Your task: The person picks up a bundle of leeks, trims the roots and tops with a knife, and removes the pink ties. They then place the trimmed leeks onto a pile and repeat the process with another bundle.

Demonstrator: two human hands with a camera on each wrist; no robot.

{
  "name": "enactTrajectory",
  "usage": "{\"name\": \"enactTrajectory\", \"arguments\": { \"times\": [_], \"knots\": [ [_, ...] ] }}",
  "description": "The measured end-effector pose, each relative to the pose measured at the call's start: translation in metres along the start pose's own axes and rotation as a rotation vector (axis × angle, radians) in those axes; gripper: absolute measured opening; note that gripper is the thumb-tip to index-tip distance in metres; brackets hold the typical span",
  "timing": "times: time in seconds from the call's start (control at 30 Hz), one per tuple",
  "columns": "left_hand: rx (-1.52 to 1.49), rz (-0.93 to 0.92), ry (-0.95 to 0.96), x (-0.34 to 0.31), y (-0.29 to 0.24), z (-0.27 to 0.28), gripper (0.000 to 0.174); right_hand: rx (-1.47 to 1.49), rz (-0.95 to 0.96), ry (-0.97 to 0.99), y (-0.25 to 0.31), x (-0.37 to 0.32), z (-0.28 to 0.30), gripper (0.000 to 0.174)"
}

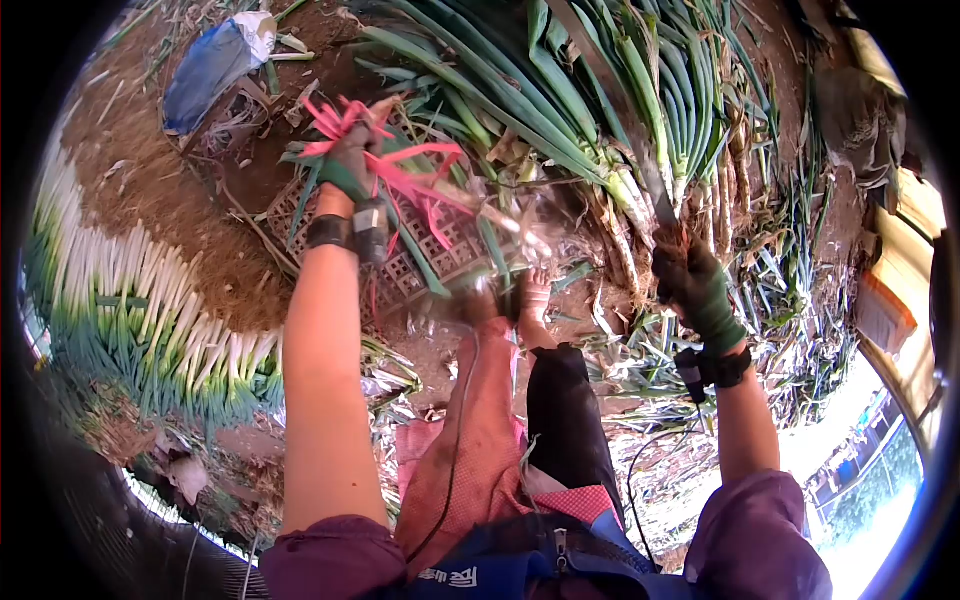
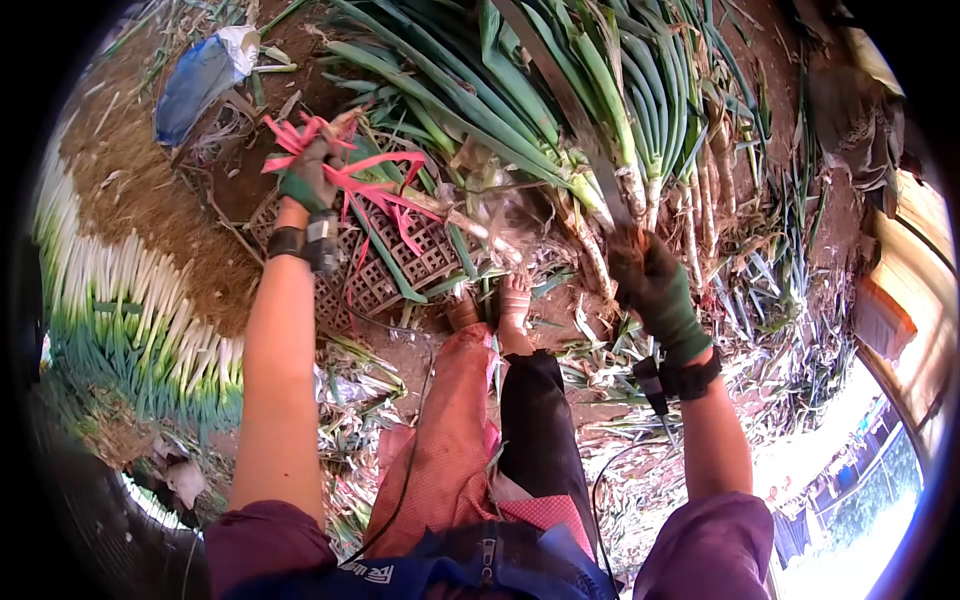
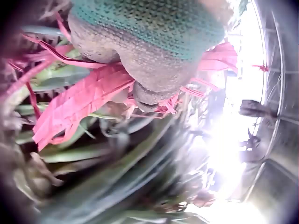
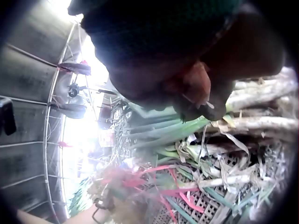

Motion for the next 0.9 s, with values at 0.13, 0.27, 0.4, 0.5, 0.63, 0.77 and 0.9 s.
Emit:
{"name": "enactTrajectory", "arguments": {
  "times": [0.13,0.27,0.4,0.5,0.63,0.77,0.9],
  "knots": [
    [-0.155,-0.249,0.036,-0.052,-0.125,-0.002,0.008,-0.165,0.129,0.015,-0.014,-0.054,-0.021,0.02],
    [-0.1,-0.404,0.074,-0.147,-0.211,0.006,0.012,-0.061,-0.148,0.038,-0.038,-0.103,-0.037,0.012],
    [-0.06,-0.435,0.011,-0.228,-0.235,0.046,0.015,-0.121,-0.062,0.097,-0.025,-0.134,-0.057,0.018],
    [-0.059,-0.44,-0.08,-0.287,-0.226,0.058,0.018,-0.024,-0.091,0.135,0.012,-0.149,-0.083,0.022],
    [0.018,-0.372,0.055,-0.346,-0.186,0.061,0.028,-0.084,0.35,0.211,0.077,-0.151,-0.139,0.025],
    [-0.023,-0.304,-0.022,-0.398,-0.138,0.034,0.042,0.171,0.288,0.617,0.137,-0.147,-0.234,0.031],
    [0.691,-0.748,-0.134,-0.434,-0.089,0.05,0.027,-0.207,0.634,0.629,0.159,-0.169,-0.319,0.039]
  ]
}}
Point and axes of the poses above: each hand's wrist, its own x-axis towards the middle knuckle, its own z-axis out of the back of the hand, y = z × x, the point moved 4 cm from there along x, towards the middle knuckle, and after that the axes turned 1 degree about -x, right-handed, at the moved point
